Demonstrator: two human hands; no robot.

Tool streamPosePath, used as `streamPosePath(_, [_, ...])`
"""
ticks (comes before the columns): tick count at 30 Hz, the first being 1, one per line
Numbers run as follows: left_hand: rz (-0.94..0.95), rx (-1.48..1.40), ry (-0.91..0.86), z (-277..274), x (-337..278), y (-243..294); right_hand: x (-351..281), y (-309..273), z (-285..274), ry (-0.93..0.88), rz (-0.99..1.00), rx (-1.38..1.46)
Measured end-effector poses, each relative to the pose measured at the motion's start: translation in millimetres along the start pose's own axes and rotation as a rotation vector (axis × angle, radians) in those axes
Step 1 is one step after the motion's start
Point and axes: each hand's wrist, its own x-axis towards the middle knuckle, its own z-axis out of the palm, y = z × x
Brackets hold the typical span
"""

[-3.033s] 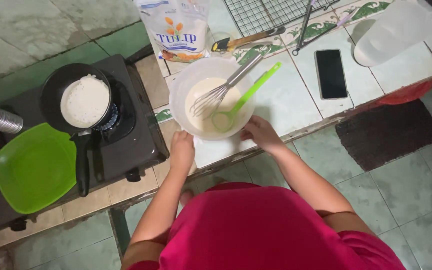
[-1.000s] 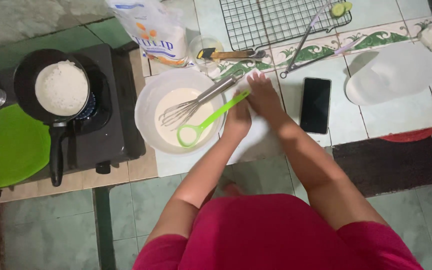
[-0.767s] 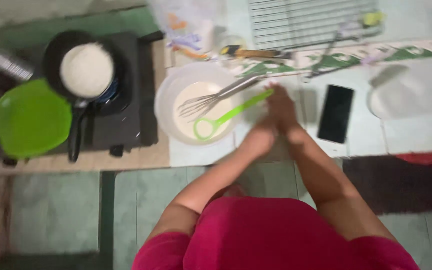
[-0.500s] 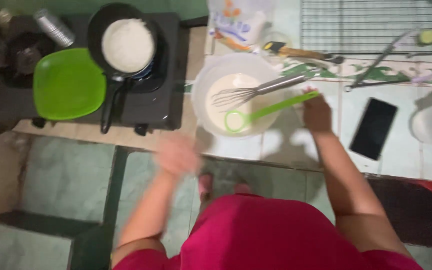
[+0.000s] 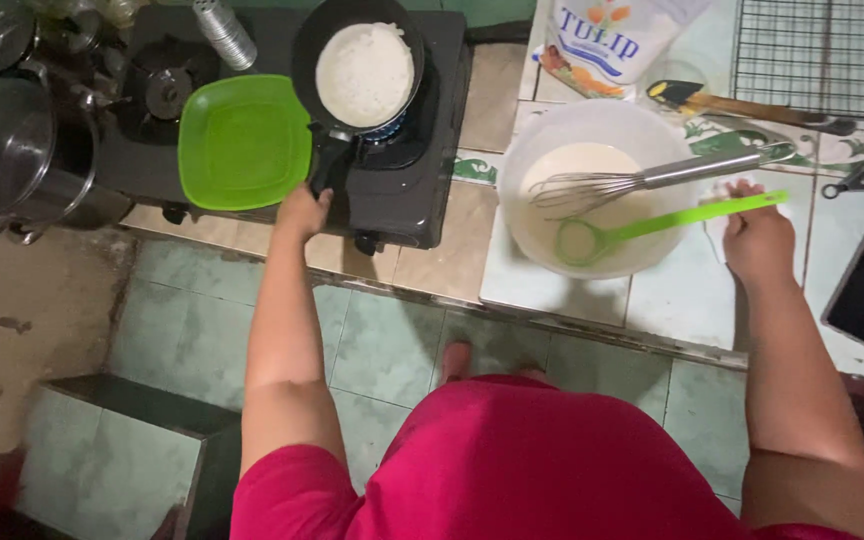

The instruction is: Preparing batter and cooking crepes on a stovetop.

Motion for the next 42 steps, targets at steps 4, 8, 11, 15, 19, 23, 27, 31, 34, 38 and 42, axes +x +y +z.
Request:
streamPosePath(4, [0.072,0.052,0.067,-44,-27,31,-6,2,7,0.004,-0.005,-0.024])
streamPosePath(8, [0.121,0.023,0.06,-45,-32,27,-7,9,7,0.002,-0.007,-0.081])
streamPosePath(11, [0.109,0.022,0.062,-49,-40,30,-3,8,9,0.012,0.007,-0.049])
streamPosePath(15, [0.044,0.014,0.043,-56,-55,43,-4,10,9,-0.004,0.01,-0.072])
streamPosePath(19, [0.007,0.014,-0.003,-59,-53,46,-2,3,5,-0.008,0.008,-0.055])
streamPosePath(23, [-0.021,-0.027,-0.025,-67,-55,52,-2,1,3,-0.031,0.016,-0.069])
streamPosePath(27, [-0.074,-0.073,-0.033,-81,-63,68,0,-5,-1,-0.015,0.03,-0.019])
streamPosePath(31, [-0.001,-0.104,0.12,-65,-73,66,-4,13,22,0.026,0.023,0.019])
streamPosePath(34, [0.366,0.077,0.706,-90,-112,127,-6,2,17,0.071,0.112,0.095])
streamPosePath(38, [0.86,-0.221,0.619,-118,-203,240,-14,-15,5,0.091,0.035,0.079])
streamPosePath(42, [1.724,-0.296,0.5,-49,-252,311,-33,-22,-5,0.089,0.009,0.106])
